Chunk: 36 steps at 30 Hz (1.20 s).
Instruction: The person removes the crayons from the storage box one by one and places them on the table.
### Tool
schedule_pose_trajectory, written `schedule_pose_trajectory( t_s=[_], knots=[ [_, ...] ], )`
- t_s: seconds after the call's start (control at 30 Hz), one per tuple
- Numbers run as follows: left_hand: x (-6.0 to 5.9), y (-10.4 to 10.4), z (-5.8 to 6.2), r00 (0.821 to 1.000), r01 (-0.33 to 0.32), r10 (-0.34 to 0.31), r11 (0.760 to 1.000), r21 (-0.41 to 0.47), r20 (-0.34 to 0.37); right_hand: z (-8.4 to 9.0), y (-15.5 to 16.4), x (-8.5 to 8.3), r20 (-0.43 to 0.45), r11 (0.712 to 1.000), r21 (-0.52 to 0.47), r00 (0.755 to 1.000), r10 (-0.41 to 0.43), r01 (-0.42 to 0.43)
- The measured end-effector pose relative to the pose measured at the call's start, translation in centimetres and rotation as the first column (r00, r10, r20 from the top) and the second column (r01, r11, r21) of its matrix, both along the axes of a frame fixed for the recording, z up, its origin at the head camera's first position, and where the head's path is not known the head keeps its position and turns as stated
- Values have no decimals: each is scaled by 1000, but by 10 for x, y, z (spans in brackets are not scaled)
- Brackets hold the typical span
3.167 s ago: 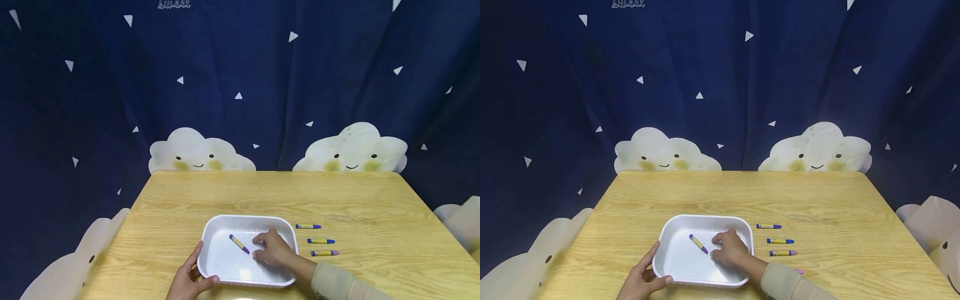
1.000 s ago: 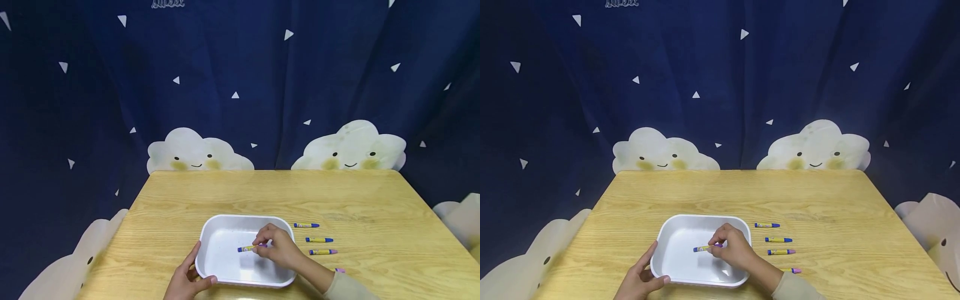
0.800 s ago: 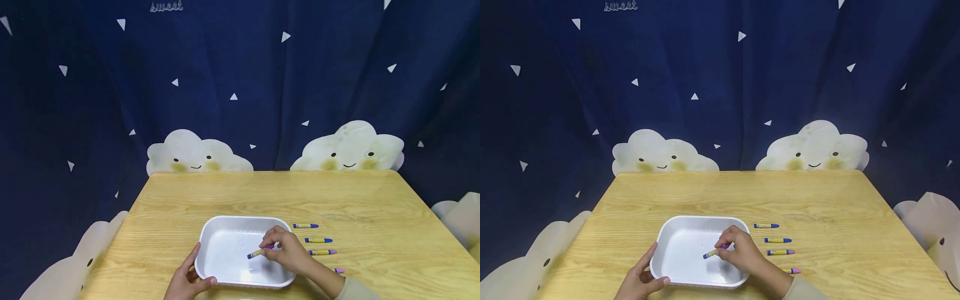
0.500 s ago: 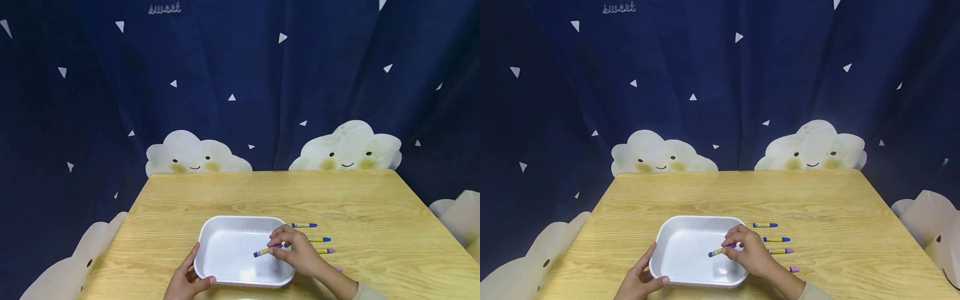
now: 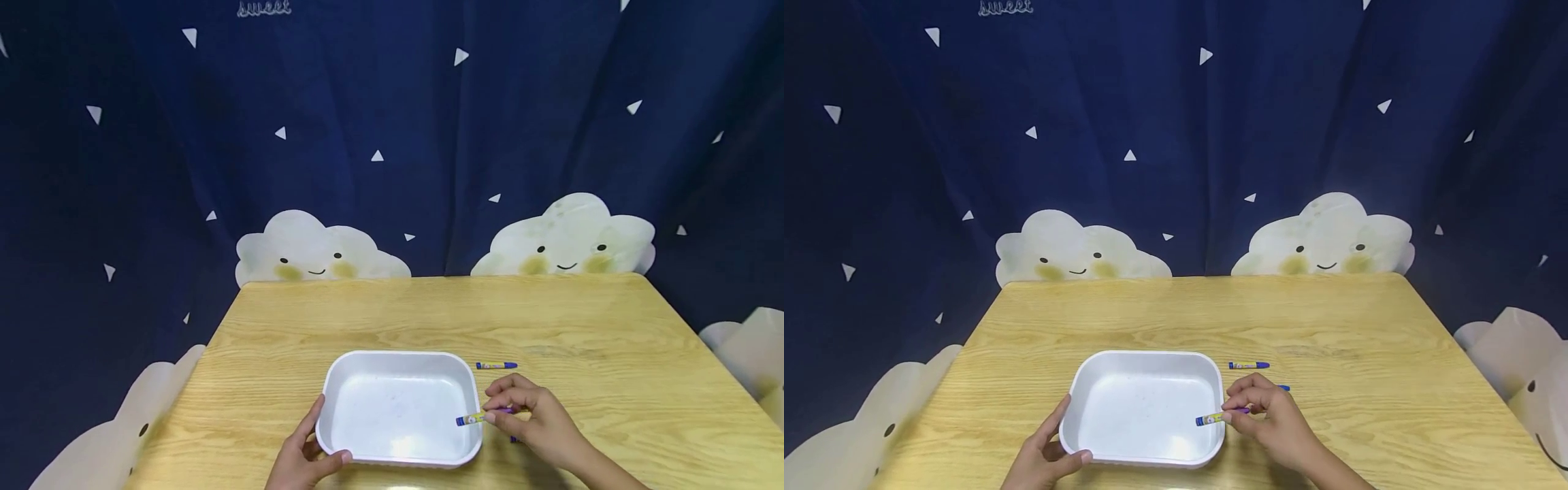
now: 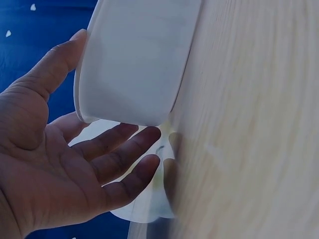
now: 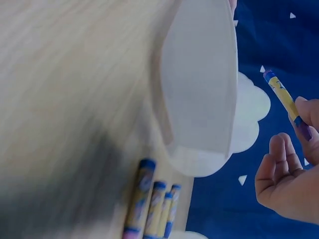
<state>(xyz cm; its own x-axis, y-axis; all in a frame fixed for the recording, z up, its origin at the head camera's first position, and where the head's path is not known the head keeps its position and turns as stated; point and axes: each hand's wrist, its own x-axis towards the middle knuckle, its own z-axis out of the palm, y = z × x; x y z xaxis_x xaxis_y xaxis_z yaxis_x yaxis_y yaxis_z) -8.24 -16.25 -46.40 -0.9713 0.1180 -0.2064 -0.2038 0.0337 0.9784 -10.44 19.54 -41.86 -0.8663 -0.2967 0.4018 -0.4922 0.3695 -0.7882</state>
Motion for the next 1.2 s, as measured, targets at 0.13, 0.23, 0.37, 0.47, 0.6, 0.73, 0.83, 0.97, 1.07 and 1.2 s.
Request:
schedule_pose_trajectory(
  t_s=[0.13, 0.23, 0.37, 0.47, 0.6, 0.73, 0.83, 0.97, 1.07, 1.2],
  knots=[
    [-1, 1, 0, 1000, 5, -5, 1000, 13, -2, -5, 17, 6, 8, 999, 26, 999, -40, 39],
    [-1, 0, 0, 1000, 8, -8, 1000, 28, -2, -9, 27, 9, 9, 998, 29, 999, -52, 52],
    [-1, -2, 0, 1000, 9, -9, 1000, 24, -4, -13, 37, 14, 9, 996, 41, 997, -76, 76],
    [-1, -2, 0, 1000, 13, -13, 1000, 22, -1, -17, 43, 18, 38, 994, 69, 995, -89, 86],
    [0, -2, 1, 1000, 22, -22, 999, 31, -3, -24, 51, 22, 75, 993, 84, 993, -92, 86],
    [-1, -1, 1, 1000, 19, -19, 999, 35, -5, -30, 57, 25, 66, 995, 71, 995, -81, 77],
    [-1, 0, 1, 1000, 13, -13, 1000, 26, -1, -32, 61, 28, 115, 993, 84, 989, -91, 81],
    [-1, 1, 1, 1000, 8, -8, 1000, 3, 10, -32, 66, 30, 317, 989, 123, 941, -119, 84],
    [-1, 1, 1, 1000, 11, -11, 1000, -14, 13, -34, 70, 32, 444, 988, 138, 887, -128, 74],
    [-1, 0, 0, 1000, 9, -9, 1000, -27, 10, -39, 75, 33, 433, 983, 177, 892, -127, 53]
  ],
)
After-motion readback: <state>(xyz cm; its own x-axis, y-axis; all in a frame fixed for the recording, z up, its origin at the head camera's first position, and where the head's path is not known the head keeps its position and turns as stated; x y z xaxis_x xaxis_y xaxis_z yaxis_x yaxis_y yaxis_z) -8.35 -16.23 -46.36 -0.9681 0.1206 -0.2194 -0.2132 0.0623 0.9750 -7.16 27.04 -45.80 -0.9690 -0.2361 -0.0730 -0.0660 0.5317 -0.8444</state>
